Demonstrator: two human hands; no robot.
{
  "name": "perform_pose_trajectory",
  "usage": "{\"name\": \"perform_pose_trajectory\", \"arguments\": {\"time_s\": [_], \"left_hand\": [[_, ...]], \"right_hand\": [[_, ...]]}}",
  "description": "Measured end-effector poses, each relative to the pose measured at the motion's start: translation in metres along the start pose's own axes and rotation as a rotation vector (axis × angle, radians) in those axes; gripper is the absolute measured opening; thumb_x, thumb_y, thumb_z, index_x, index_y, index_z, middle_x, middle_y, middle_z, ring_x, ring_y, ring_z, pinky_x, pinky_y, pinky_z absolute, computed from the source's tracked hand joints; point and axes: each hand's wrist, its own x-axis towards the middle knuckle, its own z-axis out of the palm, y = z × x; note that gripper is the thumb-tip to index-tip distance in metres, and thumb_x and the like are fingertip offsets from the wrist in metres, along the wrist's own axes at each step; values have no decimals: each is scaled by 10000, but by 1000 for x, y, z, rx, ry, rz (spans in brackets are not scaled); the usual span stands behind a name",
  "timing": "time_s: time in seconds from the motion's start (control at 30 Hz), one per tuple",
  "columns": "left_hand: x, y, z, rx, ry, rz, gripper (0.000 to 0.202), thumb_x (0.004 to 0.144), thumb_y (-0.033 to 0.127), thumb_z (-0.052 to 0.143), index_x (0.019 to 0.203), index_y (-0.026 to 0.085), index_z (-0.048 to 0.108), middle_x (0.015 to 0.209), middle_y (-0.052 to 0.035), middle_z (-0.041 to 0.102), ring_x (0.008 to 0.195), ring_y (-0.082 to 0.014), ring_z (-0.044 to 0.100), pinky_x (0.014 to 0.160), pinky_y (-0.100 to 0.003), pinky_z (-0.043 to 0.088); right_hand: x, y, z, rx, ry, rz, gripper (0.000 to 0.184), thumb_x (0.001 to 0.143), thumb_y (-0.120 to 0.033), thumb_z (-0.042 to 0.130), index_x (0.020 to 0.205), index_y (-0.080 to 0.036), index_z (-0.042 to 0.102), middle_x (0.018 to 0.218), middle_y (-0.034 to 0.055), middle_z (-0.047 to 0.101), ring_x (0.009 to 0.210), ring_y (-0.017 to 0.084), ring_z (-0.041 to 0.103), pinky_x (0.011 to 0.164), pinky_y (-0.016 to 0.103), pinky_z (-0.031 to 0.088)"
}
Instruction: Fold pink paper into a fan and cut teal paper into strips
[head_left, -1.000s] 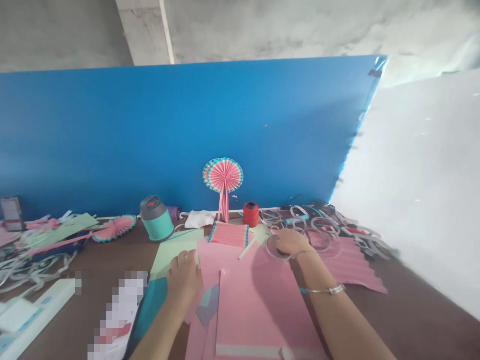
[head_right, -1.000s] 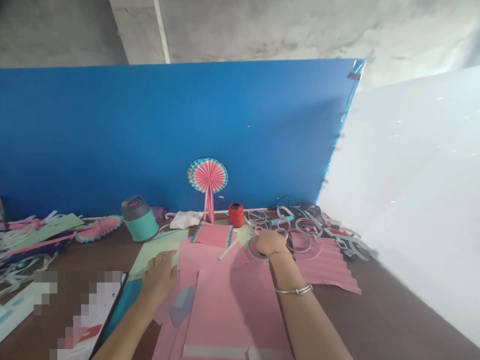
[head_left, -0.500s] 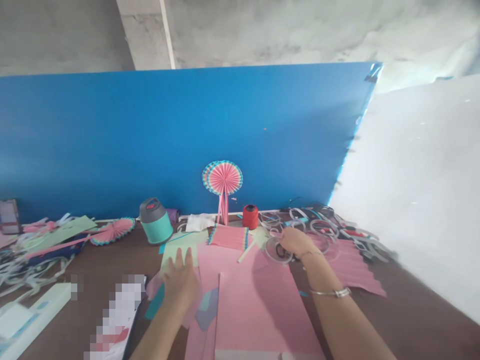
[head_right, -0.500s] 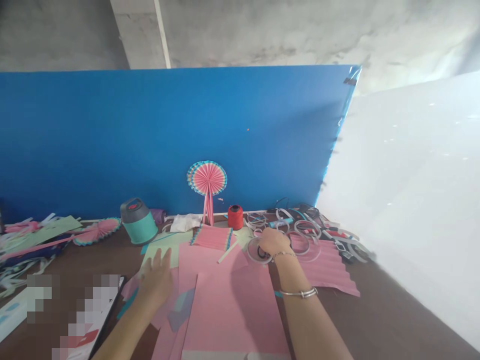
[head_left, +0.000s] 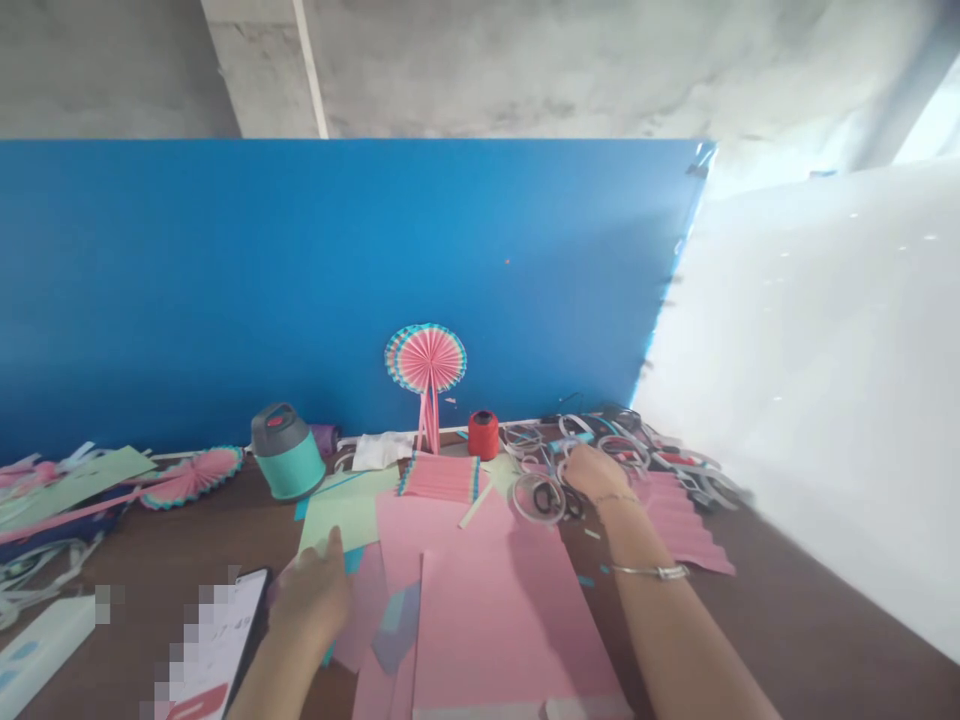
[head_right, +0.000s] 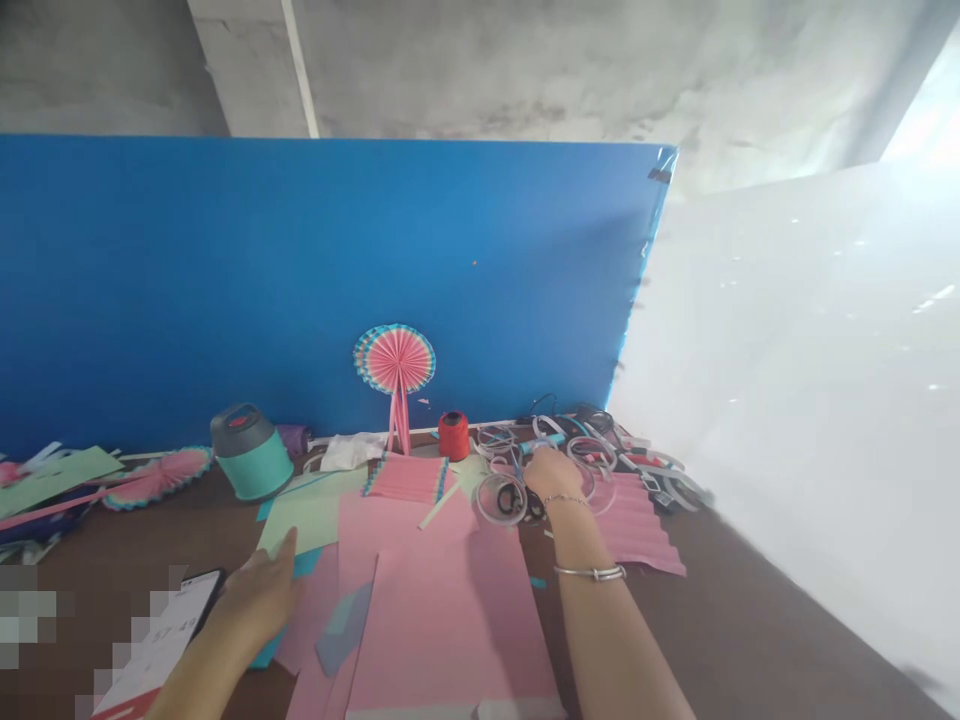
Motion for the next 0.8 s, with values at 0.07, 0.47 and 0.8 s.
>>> {"name": "perform_pose_trajectory", "arguments": {"time_s": [0.07,0.47,0.8], "left_hand": [[0,1,-2,9,-11,10,606,832,200,332,1398,20,216,1130,-280,542,1048,-336,559,822,-412,411],[-11,3,-19,-98,67,20,614,768,179,385,1367,96,280,1097,-192,603,1012,-290,588,788,-354,424],[-36,-8,-44,-20,-53,30,647,769,54,321,1403,177,269,1241,-141,560,1040,-289,584,791,-391,437]], "right_hand": [[0,2,2,-11,-19,9,312,792,-203,480,1037,-106,646,1049,216,642,1000,280,610,791,333,460],[-7,-7,15,-13,-79,12,338,729,-211,561,1056,-165,634,1068,175,647,1026,267,598,792,331,457],[-5,-11,15,45,-66,43,329,738,-172,520,1040,-103,632,1102,214,617,1043,289,583,804,338,445]]}}
